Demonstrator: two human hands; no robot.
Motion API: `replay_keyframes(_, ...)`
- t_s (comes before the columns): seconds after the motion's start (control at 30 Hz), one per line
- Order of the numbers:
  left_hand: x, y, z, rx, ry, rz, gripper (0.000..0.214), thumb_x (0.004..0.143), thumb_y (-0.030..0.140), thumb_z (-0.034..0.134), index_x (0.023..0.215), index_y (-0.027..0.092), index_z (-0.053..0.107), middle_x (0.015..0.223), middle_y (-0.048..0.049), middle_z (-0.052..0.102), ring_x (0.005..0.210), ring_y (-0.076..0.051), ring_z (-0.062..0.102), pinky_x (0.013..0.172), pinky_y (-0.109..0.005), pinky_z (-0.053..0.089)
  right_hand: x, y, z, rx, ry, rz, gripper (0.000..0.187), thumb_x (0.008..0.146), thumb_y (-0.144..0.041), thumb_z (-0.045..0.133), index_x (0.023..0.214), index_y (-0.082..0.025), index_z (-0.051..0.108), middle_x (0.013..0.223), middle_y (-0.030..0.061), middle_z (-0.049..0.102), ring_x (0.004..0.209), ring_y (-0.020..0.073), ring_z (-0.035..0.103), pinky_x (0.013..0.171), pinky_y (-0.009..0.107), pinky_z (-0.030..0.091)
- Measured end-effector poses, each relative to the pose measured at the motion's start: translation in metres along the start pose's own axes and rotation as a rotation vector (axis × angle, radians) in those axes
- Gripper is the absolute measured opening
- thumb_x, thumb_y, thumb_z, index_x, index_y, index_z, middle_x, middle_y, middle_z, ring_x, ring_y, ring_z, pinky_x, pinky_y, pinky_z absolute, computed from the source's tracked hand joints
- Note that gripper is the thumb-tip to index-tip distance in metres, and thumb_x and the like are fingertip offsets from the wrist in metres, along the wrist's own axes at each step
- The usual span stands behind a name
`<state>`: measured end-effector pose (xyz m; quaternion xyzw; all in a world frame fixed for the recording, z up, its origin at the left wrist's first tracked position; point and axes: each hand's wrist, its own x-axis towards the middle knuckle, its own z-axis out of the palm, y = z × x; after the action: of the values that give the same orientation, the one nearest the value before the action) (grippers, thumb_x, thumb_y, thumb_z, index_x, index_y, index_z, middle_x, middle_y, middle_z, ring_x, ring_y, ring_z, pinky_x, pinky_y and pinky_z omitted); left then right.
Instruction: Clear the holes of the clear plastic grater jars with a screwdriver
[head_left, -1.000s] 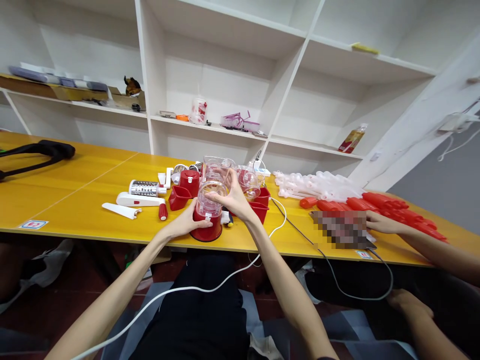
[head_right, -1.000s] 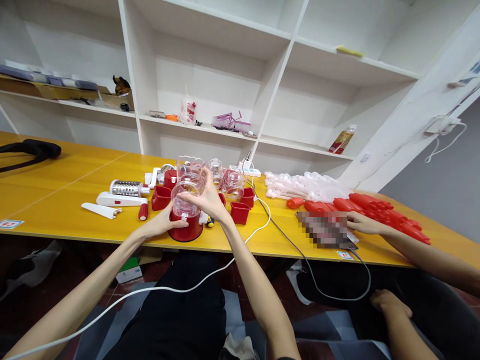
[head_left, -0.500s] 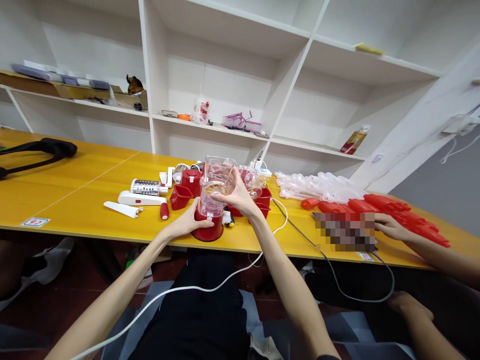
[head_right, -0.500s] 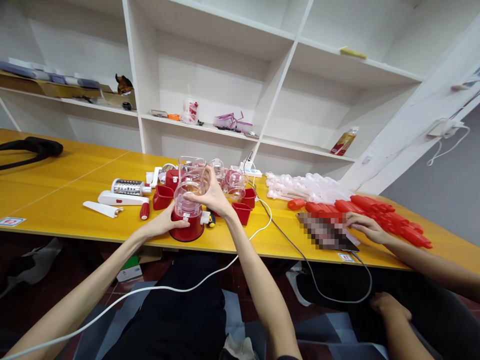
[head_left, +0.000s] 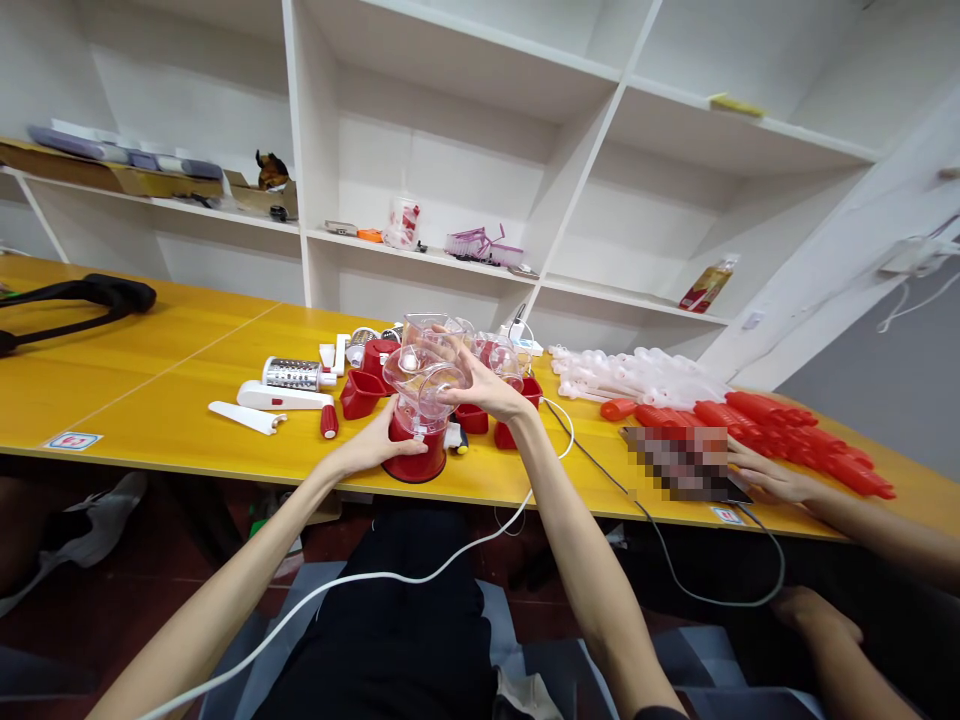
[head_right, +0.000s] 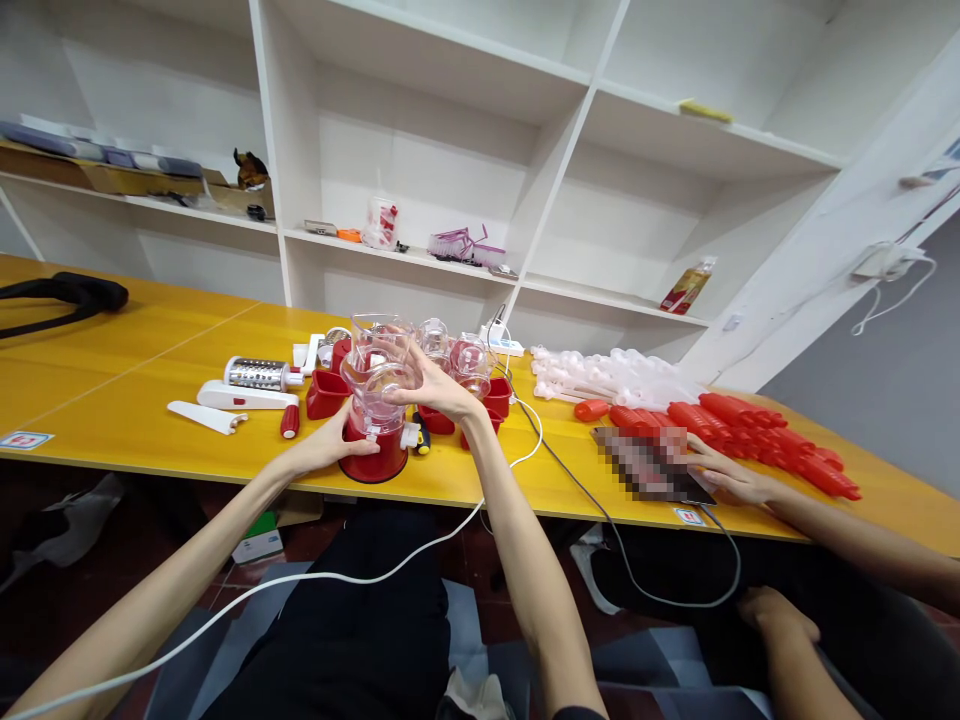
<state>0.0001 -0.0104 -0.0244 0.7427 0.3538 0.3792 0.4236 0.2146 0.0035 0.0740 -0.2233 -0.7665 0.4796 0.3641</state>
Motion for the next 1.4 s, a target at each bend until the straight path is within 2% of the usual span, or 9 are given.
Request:
replay_keyframes(0.13,0.001,-0.003,0.0,0.017,0.009,-0.001,0.106,0.073,0.051,0.08,0.158,0.022,0.022,0.16,-0.015,0.039,0.147,-0.034,0.038,0.124,-0.052,0.026,0.0,0.001,0.008,-0.03,0.08,0.005,0.09,0.072,-0.027,0.073,0.152,-0.036,0.034,0.161,0.0031,0.036,0.131,0.0248,0.058,0.116,0.054,0.042)
replay_keyframes(0.27,0.003,-0.005,0.001,0.013,0.026,0.047,0.106,0.072,0.051,0.08,0.157,0.023,0.023,0.162,-0.0144,0.036,0.15,-0.033,0.034,0.125,-0.051,0.023,-0.005,0.008,0.026,-0.092,0.277,-0.022,0.074,0.072,-0.019,0.061,0.144,-0.029,0.047,0.153,0.002,0.048,0.143,0.0221,0.045,0.124,0.05,0.032)
replay_keyframes(0.47,0.003,-0.003,0.003,0.027,0.032,0.04,0.101,0.072,0.05,0.08,0.154,0.022,0.028,0.16,-0.0138,0.039,0.148,-0.033,0.037,0.125,-0.05,0.024,-0.007,0.017,0.041,-0.1,0.561,-0.061,0.051,0.072,-0.016,0.054,0.122,-0.023,0.063,0.133,0.0053,0.063,0.124,0.0245,0.059,0.118,0.055,0.039)
replay_keyframes(0.6,0.002,0.001,0.0,0.061,0.002,0.061,0.104,0.07,0.047,0.083,0.154,0.022,0.028,0.157,-0.0144,0.042,0.148,-0.033,0.038,0.124,-0.051,0.025,-0.003,0.008,0.037,0.062,0.573,-0.079,0.038,0.075,-0.026,0.062,0.113,-0.023,0.064,0.123,0.0047,0.07,0.121,0.0231,0.063,0.114,0.05,0.047)
replay_keyframes(0.77,-0.002,0.007,-0.007,0.193,-0.01,0.047,0.095,0.068,0.049,0.083,0.146,0.021,0.037,0.152,-0.015,0.048,0.142,-0.034,0.044,0.12,-0.051,0.033,-0.018,-0.003,0.037,0.259,0.664,-0.067,0.048,0.074,-0.032,0.071,0.12,-0.025,0.058,0.127,0.0053,0.069,0.125,0.0247,0.063,0.114,0.049,0.048)
replay_keyframes(0.87,-0.001,0.007,-0.008,0.297,0.049,0.068,0.085,0.067,0.048,0.083,0.138,0.019,0.046,0.142,-0.0149,0.055,0.134,-0.035,0.052,0.115,-0.052,0.038,-0.037,-0.003,0.041,0.361,0.692,-0.047,0.043,0.076,-0.032,0.07,0.117,-0.024,0.06,0.127,0.0061,0.069,0.127,0.0264,0.062,0.116,0.05,0.047)
replay_keyframes(1.03,0.007,0.0,-0.005,0.566,0.26,0.139,0.089,0.071,0.052,0.079,0.142,0.017,0.039,0.143,-0.0181,0.048,0.139,-0.038,0.042,0.116,-0.056,0.034,-0.065,0.003,0.047,0.502,0.721,0.004,0.037,0.074,-0.039,0.074,0.107,-0.023,0.065,0.127,0.0053,0.07,0.13,0.0282,0.059,0.118,0.05,0.045)
replay_keyframes(1.23,0.027,-0.006,-0.009,0.716,0.241,0.244,0.082,0.083,0.051,0.071,0.147,0.016,0.034,0.15,-0.0191,0.044,0.141,-0.036,0.04,0.118,-0.052,0.033,-0.078,0.008,0.053,0.627,0.729,0.002,0.04,0.074,-0.04,0.075,0.109,-0.025,0.065,0.126,0.0038,0.07,0.133,0.0273,0.057,0.122,0.05,0.041)
replay_keyframes(1.4,0.047,-0.008,-0.014,0.804,0.284,0.302,0.061,0.086,0.04,0.066,0.138,0.015,0.046,0.143,-0.0188,0.051,0.137,-0.038,0.043,0.116,-0.055,0.034,-0.079,0.01,0.052,0.686,0.728,-0.022,0.041,0.074,-0.037,0.073,0.112,-0.024,0.064,0.126,0.0045,0.07,0.133,0.0278,0.057,0.123,0.05,0.038)
